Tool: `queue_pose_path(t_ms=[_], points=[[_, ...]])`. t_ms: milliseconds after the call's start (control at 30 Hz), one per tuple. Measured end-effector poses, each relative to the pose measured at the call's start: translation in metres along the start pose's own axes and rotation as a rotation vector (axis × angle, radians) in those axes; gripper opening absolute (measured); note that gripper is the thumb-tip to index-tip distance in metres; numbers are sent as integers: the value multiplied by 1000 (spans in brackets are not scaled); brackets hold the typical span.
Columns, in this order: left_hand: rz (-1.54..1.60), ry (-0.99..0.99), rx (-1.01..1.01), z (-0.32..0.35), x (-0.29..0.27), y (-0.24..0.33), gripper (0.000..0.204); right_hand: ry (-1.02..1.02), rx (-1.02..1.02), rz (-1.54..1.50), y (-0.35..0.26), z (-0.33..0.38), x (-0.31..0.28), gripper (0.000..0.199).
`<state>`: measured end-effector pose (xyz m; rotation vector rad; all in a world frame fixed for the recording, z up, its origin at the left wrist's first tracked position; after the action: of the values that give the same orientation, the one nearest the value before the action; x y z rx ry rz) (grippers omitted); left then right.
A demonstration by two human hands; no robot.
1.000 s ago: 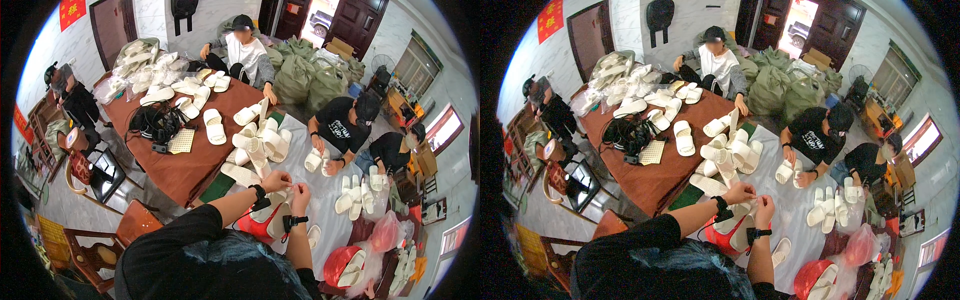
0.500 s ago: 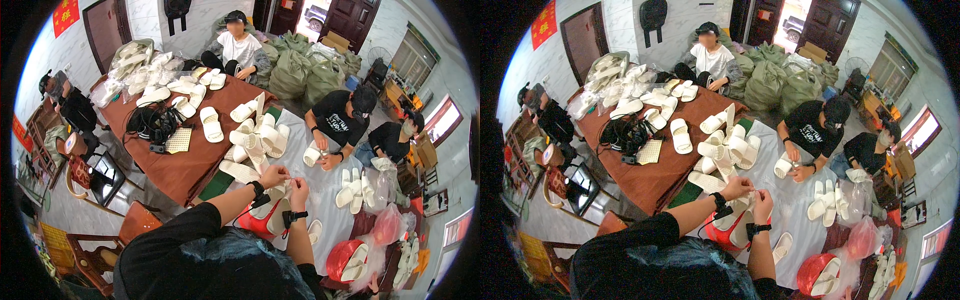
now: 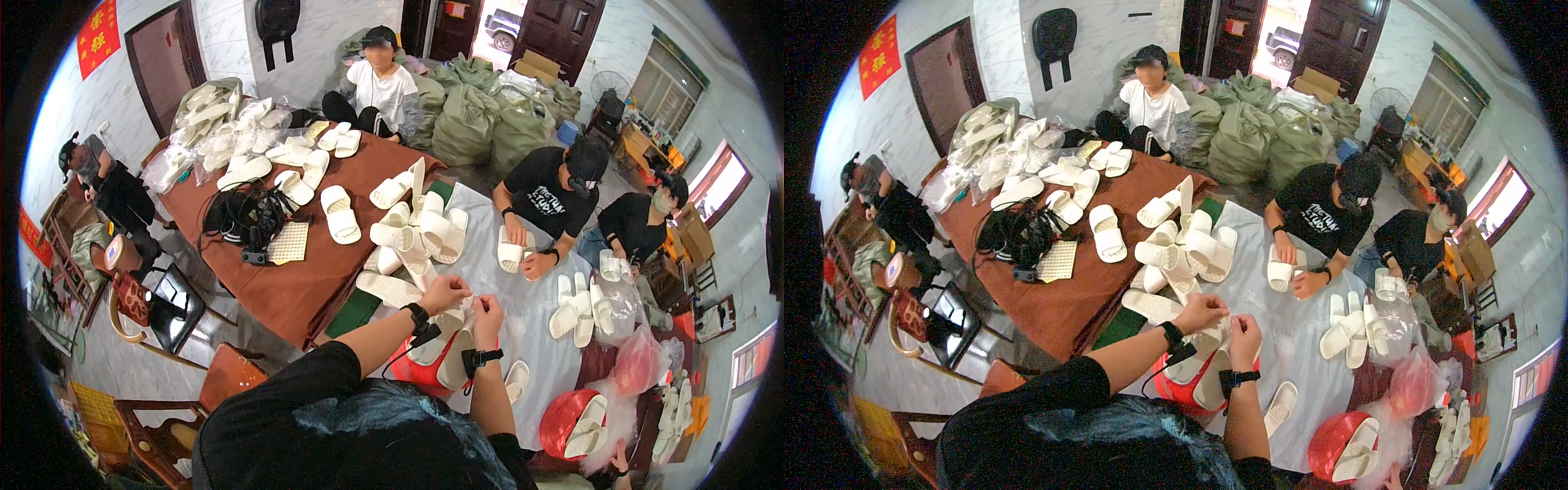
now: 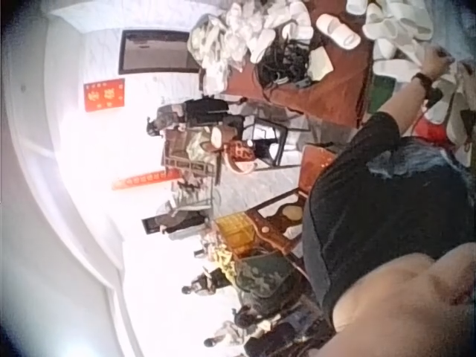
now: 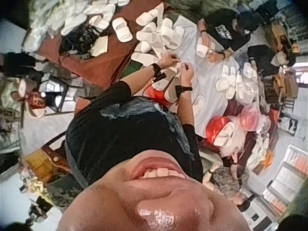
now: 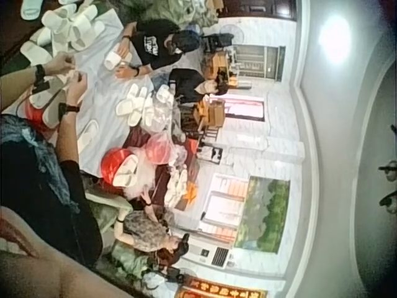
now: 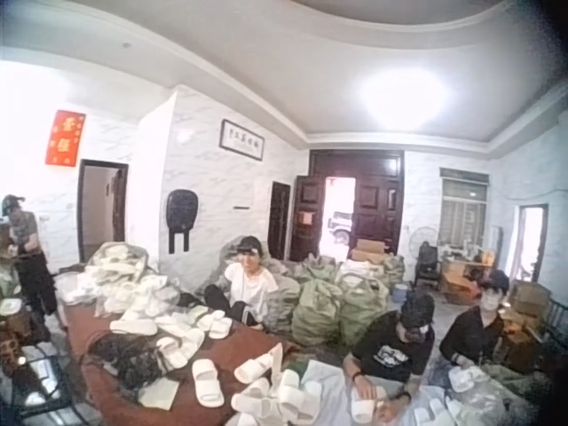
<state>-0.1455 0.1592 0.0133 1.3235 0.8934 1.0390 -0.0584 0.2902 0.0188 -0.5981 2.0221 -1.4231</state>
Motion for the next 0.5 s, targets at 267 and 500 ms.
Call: queue_pose_path(t_ms=[267, 500], points=[[8, -6, -42, 3, -4, 1, 10, -34, 8, 6, -6, 3, 1, 12], [45, -9, -45, 4, -2, -2, 9, -45, -12, 19, -5, 2, -1, 12]])
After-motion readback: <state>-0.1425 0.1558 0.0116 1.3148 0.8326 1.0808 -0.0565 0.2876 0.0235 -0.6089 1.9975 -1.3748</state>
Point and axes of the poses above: each hand's wrist, its own z-axis away from the middle knuckle, its own x-axis out of the palm, y = z × x, the point moved 4 cm from there along -z, towards the middle knuckle, and after that the axes turned 14 degrees about y, right-handed, at the moved point
